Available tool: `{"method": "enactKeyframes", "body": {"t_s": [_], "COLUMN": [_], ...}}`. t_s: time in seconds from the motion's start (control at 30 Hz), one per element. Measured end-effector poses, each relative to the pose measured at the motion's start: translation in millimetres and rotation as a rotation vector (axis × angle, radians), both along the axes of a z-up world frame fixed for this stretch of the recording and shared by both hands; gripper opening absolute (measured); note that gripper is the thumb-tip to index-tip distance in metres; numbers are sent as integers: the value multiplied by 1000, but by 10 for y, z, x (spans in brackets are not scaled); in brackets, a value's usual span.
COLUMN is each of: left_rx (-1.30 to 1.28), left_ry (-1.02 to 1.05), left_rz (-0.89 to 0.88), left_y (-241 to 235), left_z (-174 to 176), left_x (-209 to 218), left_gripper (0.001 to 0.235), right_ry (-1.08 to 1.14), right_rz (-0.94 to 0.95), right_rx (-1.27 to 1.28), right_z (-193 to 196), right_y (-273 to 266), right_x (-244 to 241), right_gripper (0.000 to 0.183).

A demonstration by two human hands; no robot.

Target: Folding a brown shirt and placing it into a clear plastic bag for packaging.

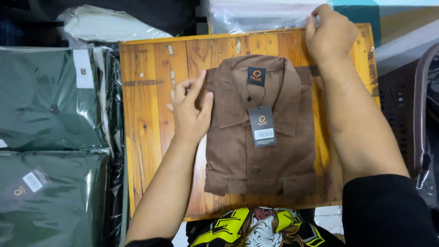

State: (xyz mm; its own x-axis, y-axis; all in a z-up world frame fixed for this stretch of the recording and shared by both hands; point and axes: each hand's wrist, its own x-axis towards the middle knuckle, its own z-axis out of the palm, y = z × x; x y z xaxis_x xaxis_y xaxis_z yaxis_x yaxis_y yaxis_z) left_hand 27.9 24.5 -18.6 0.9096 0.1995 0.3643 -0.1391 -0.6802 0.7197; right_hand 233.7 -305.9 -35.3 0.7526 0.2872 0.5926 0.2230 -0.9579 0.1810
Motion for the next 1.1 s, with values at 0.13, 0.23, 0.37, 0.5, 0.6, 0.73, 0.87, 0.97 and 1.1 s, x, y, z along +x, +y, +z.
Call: {"method": "enactKeyframes", "body": {"t_s": [0.13,0.23,0.37,0.5,0.6,0.73,0.87,0.97,1.1], "left_rx": [5,0,40,46,80,61,25,-86,-289], "left_ry": [10,30,75,51,56,46,40,17,-120], "left_rz": [12,-3,2,3,-11,6,12,53,75], "left_y": [-15,-27,-32,-35,-33,-39,-37,-22,11], "left_z": [-18,-28,-51,-48,-77,-56,-36,13,61], "left_x": [10,23,40,35,39,39,38,29,6], "left_gripper": [46,48,46,46,49,49,48,41,30], "right_ry": [-77,8,170,126,80,-39,-146,-80,-159], "right_rz": [196,211,356,516,419,271,323,253,132], "right_rx": [448,768,489,189,-12,-118,-135,-157,-227], "right_z": [35,-123,-45,63,54,-69,-52,-58,-114], "right_y": [64,111,355,473,536,537,541,517,521], "right_x": [-17,-4,-60,107,298,432,485,513,604], "right_gripper": [5,43,35,32,32,12,12,14,11]}}
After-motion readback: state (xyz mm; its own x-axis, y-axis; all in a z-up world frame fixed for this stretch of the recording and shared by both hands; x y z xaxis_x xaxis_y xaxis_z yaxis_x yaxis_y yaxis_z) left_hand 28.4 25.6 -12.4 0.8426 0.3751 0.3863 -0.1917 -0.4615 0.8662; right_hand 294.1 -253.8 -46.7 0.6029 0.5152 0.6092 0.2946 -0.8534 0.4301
